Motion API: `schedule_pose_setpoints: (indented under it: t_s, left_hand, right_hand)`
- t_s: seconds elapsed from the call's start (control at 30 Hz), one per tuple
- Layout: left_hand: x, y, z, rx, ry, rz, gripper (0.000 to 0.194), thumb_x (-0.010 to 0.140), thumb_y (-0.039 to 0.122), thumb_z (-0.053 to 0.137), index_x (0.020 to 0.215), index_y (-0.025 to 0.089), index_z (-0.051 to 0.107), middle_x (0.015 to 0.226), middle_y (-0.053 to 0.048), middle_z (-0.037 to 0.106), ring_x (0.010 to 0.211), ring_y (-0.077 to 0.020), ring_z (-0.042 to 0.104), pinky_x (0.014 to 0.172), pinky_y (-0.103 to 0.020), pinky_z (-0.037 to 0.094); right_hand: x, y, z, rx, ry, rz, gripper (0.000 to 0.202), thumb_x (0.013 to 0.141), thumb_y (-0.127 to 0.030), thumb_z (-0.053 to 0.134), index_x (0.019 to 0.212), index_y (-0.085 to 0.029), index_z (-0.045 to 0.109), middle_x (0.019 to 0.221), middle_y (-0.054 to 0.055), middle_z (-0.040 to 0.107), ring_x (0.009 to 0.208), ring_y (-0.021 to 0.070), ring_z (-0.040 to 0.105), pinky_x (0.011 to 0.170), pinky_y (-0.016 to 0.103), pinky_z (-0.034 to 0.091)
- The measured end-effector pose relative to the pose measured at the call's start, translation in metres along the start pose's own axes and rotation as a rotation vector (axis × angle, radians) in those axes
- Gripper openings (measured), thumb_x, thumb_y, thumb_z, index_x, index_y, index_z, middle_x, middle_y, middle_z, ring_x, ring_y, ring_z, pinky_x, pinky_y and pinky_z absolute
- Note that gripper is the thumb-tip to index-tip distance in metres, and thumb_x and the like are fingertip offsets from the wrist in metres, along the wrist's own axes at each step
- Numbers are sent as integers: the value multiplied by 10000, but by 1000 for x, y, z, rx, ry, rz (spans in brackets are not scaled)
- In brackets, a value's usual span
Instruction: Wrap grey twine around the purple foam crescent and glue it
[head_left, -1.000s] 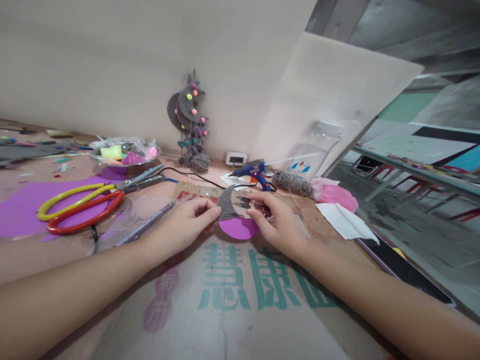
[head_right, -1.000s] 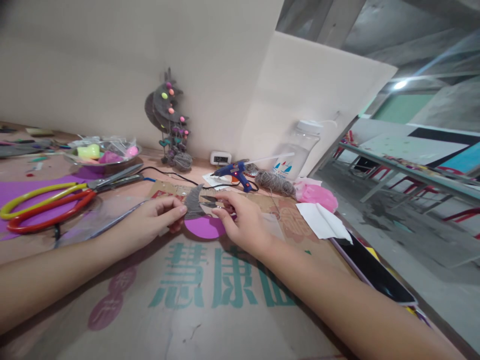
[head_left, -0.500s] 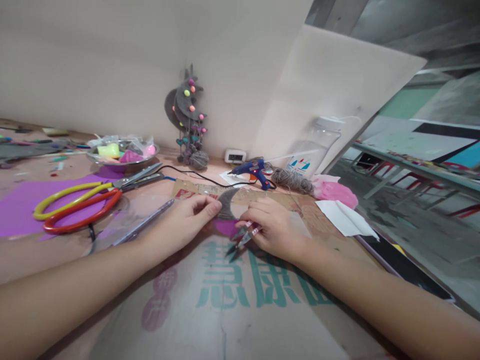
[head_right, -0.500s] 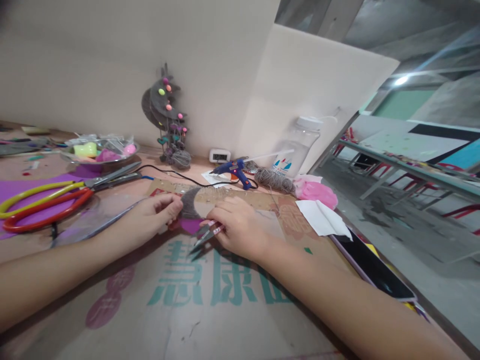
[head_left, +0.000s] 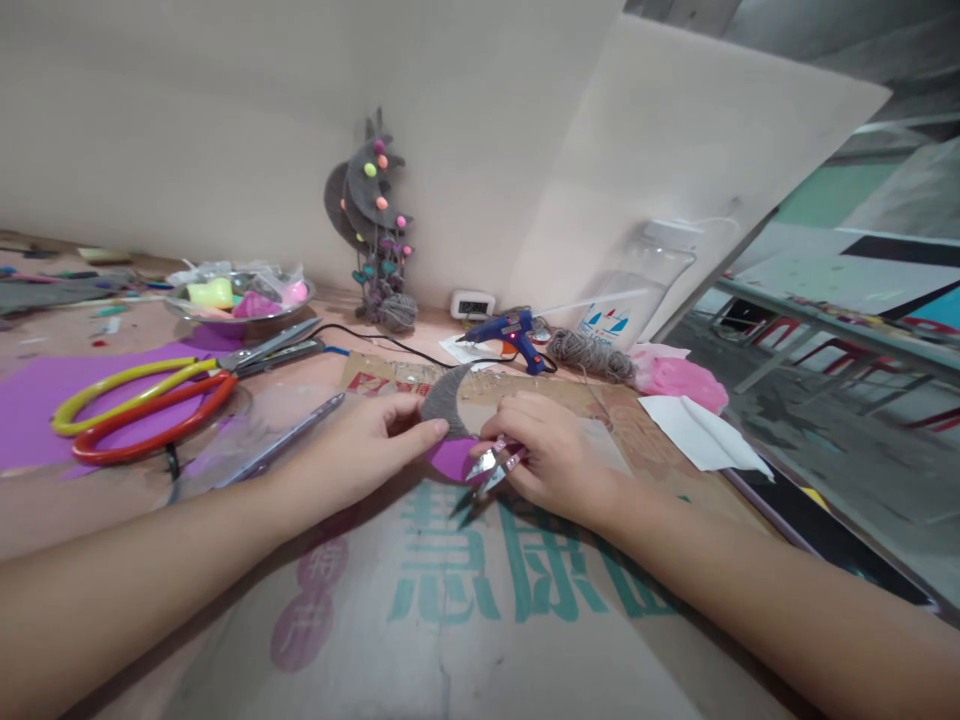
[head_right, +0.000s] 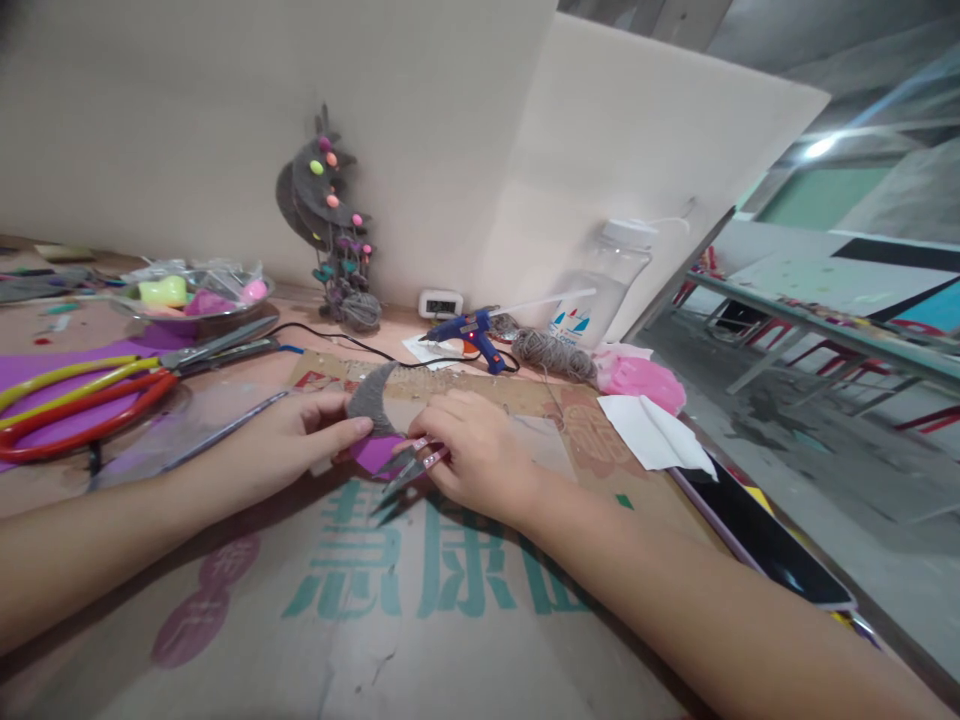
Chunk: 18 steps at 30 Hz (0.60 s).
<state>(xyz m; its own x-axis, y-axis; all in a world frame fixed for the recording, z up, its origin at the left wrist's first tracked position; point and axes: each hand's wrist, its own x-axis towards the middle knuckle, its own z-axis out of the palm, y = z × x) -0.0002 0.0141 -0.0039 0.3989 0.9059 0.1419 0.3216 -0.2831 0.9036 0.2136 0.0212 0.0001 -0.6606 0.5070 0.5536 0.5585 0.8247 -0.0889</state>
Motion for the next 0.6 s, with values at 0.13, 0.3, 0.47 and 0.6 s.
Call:
schedule_pose_setpoints:
  t_s: [0.13, 0.3, 0.47, 0.6]
  left_hand:
    - [-1, 0, 1, -39, -3, -38, 226, 834, 369, 487, 777, 187, 609, 687, 37, 576, 531, -97, 436, 465, -202, 291]
    - [0, -1, 1, -51, 10, -45, 194, 830, 351, 497, 781, 192, 595, 671, 45, 553, 510, -86, 407, 458, -198, 289]
    - [1, 0, 0, -5, 14, -43, 194, 821, 343, 494, 759, 187, 592, 661, 42, 550, 528, -96, 424, 478, -202, 307]
    - [0, -1, 0, -2, 30, -34, 187, 813, 329, 492, 781, 183, 605, 695, 33, 577, 557, -106, 452, 493, -205, 322]
  right_hand:
    - [-1, 1, -6, 91, 44, 79, 305, 873, -379, 422, 1067, -150, 476, 945, 89, 552, 794, 184, 514, 700, 312, 406]
    - [2, 3, -7, 39, 42, 129, 432, 918, -489, 302, 1157, -165, 458, 1095, 112, 550, 957, 223, 531, 814, 354, 409]
    - [5, 2, -6, -42, 6, 115, 305, 931, -376, 370, 1077, -167, 537, 998, 93, 600, 930, 206, 550, 798, 329, 426]
    - [5, 3, -5, -103, 21, 60, 275, 922, -350, 416, 1009, -160, 594, 884, 85, 627, 819, 189, 560, 733, 311, 434]
